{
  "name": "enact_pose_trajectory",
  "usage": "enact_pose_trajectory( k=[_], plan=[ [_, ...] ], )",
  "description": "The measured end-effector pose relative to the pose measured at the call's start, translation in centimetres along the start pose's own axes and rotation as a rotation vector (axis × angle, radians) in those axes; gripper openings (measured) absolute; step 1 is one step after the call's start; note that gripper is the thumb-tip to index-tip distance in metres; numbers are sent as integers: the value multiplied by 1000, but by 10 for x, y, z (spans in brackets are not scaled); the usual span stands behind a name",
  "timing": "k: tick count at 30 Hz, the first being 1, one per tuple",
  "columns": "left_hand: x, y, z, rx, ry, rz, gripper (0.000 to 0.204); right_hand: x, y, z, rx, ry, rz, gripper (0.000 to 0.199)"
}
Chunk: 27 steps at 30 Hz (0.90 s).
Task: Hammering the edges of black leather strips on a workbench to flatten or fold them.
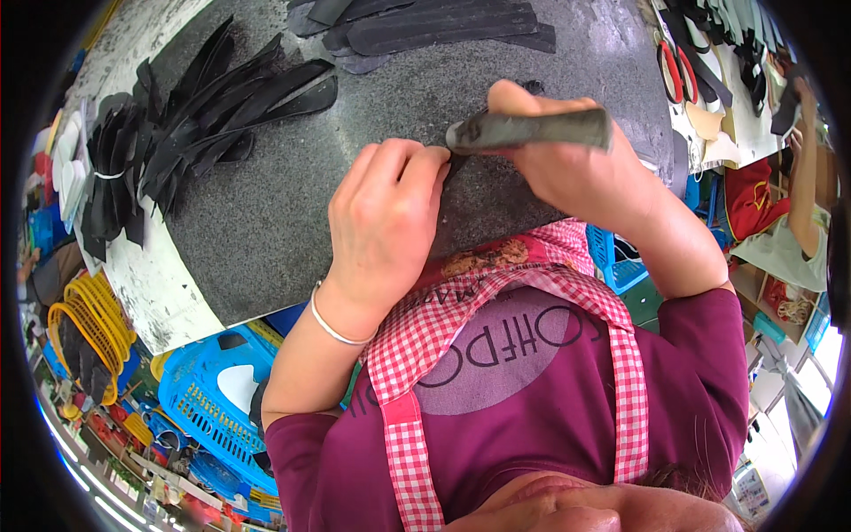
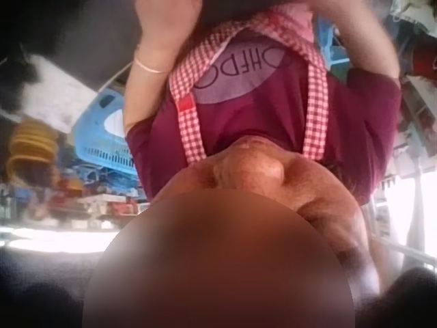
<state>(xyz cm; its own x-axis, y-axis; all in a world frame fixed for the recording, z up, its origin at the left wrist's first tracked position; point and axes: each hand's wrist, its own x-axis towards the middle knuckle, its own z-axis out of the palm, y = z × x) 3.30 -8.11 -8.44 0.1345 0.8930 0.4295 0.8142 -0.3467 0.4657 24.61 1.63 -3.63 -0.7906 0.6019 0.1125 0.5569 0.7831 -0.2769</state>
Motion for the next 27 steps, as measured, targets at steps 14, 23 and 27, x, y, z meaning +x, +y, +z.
enact_pose_trajectory(
  k=[14, 23, 27],
  plan=[
    [3, -20, -7, -23, -82, 117, 16, 6, -2, -6, 138, 41, 59, 18],
    [-18, -4, -13, -23, -51, -32, 13, 11, -18, -8, 13, -29, -141, 23],
    [-27, -7, -10, -99, 19, -75, 15, 17, -21, -7, 15, 2, -96, 20]
  ],
)
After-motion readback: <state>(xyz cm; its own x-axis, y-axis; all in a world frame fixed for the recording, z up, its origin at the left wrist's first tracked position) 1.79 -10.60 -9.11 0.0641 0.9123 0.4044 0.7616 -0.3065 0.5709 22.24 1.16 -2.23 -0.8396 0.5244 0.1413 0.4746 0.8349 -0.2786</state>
